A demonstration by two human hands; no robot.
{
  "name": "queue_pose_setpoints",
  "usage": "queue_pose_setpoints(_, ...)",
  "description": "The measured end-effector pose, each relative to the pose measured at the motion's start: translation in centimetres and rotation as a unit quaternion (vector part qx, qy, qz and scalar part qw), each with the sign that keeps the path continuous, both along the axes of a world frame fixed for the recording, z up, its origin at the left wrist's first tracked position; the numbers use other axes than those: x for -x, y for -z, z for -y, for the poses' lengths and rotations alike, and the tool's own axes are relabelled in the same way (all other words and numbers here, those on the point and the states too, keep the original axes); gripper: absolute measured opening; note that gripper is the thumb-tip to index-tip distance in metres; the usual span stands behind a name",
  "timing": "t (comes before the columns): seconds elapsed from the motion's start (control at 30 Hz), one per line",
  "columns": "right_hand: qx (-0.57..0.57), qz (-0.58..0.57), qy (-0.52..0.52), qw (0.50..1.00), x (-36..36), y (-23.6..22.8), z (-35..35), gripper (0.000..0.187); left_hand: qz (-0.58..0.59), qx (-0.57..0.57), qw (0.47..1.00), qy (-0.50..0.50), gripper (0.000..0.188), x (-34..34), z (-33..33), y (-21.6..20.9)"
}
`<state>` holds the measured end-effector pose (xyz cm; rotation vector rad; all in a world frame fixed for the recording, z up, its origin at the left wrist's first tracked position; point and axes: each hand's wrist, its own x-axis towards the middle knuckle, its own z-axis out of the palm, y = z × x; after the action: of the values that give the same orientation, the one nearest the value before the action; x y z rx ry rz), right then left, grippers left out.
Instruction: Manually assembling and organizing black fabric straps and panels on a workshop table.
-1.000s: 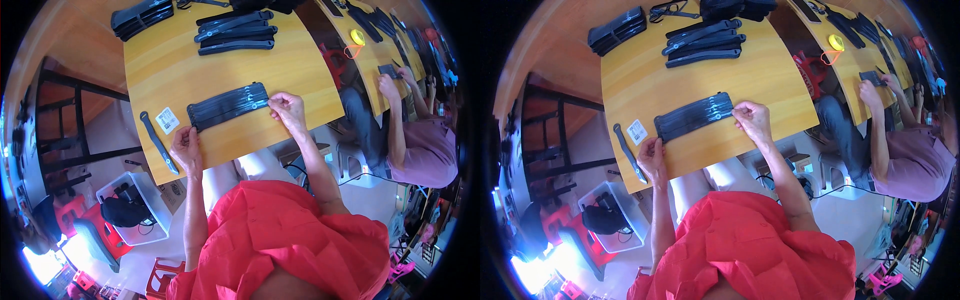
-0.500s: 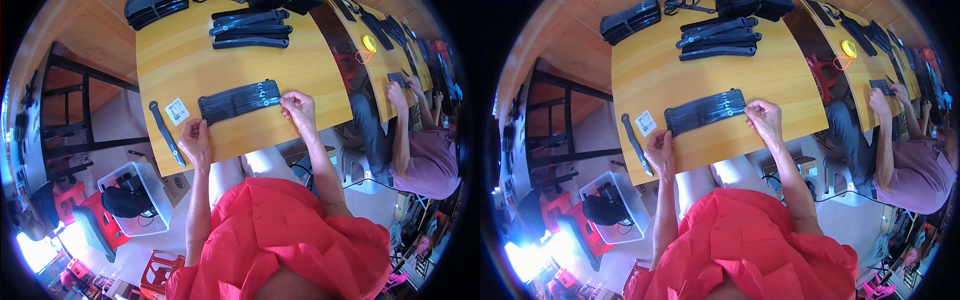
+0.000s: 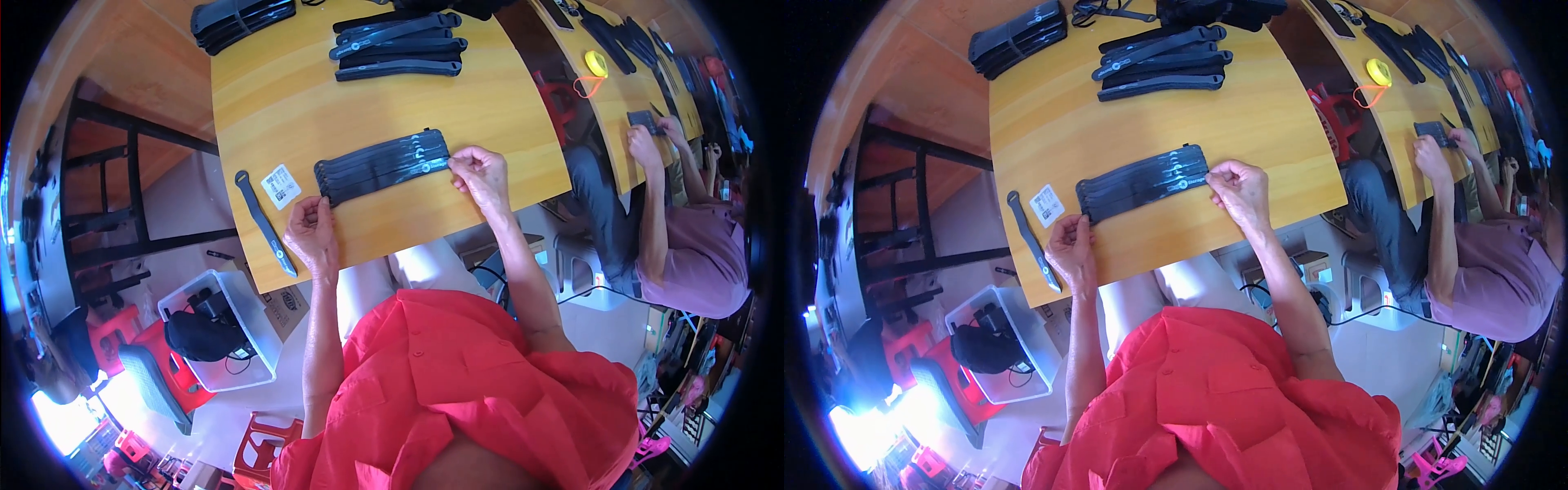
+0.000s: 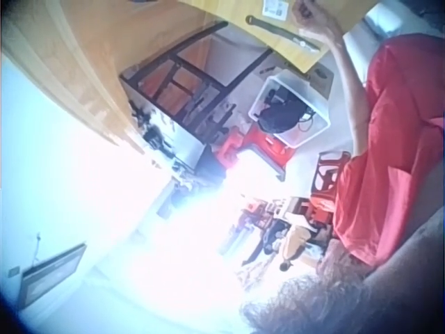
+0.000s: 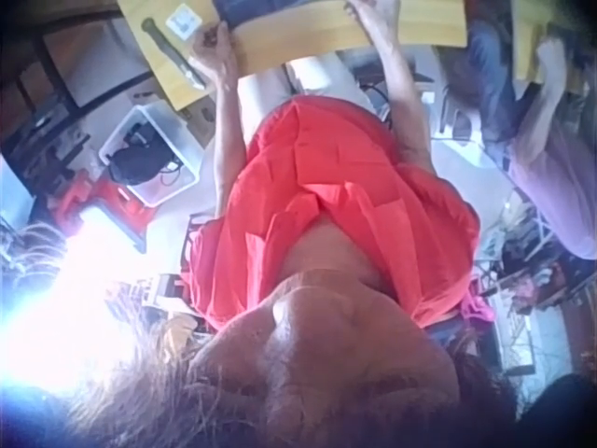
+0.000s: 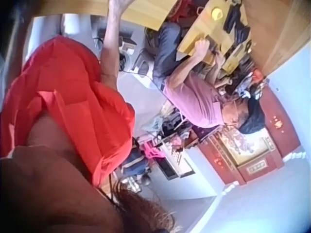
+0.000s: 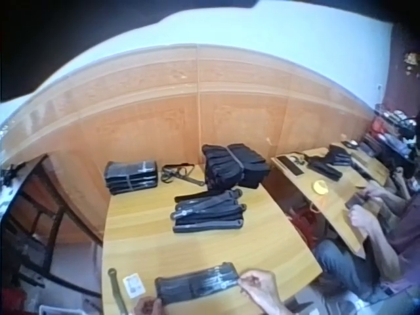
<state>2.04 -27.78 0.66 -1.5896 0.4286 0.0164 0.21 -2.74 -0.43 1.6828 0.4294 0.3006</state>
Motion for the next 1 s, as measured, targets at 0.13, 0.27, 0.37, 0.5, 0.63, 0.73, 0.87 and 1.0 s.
queue_pose_setpoints(0.13, 0.003, -0.002, 0.01, 1.0, 0.02, 0.22, 0.11, 0.006, -0.005, -0.021, 1.0, 0.0, 0.005, -0.09, 0.33, -0.06)
queue_pose_setpoints(0.27, -0.002, -0.001, 0.001, 1.0, -0.03, 0.47, -0.08, 0.007, -0.014, -0.031, 0.999, 0.003, 0.006, 0.03, 0.04, -0.15)
queue_pose_setpoints(0.37, 0.007, 0.004, -0.003, 1.0, -0.05, 0.49, 0.08, 0.007, -0.014, -0.034, 0.999, 0.002, 0.006, 0.05, 0.05, -0.01)
queue_pose_setpoints(0.5, -0.001, 0.002, 0.006, 1.0, -0.01, 0.66, 0.25, 0.007, -0.001, -0.028, 1.0, 0.002, 0.006, -0.01, 0.28, -0.1)
queue_pose_setpoints(0.63, 0.005, 0.005, 0.006, 1.0, -0.11, 0.83, 0.28, 0.007, -0.005, -0.014, 1.0, -0.002, 0.006, -0.03, 0.27, 0.06)
queue_pose_setpoints(0.73, 0.011, 0.004, 0.007, 1.0, -0.14, 0.62, 0.17, 0.007, -0.003, -0.012, 1.0, 0.001, 0.006, -0.02, 0.19, 0.09)
queue_pose_setpoints(0.87, 0.016, 0.001, 0.009, 1.0, -0.18, 0.48, 0.16, 0.007, -0.002, -0.02, 1.0, 0.001, 0.007, -0.05, 0.22, 0.19)
queue_pose_setpoints(1.0, 0.022, 0.002, 0.005, 1.0, -0.21, 0.74, 0.26, 0.006, -0.001, -0.014, 1.0, 0.006, 0.007, -0.08, 0.24, 0.19)
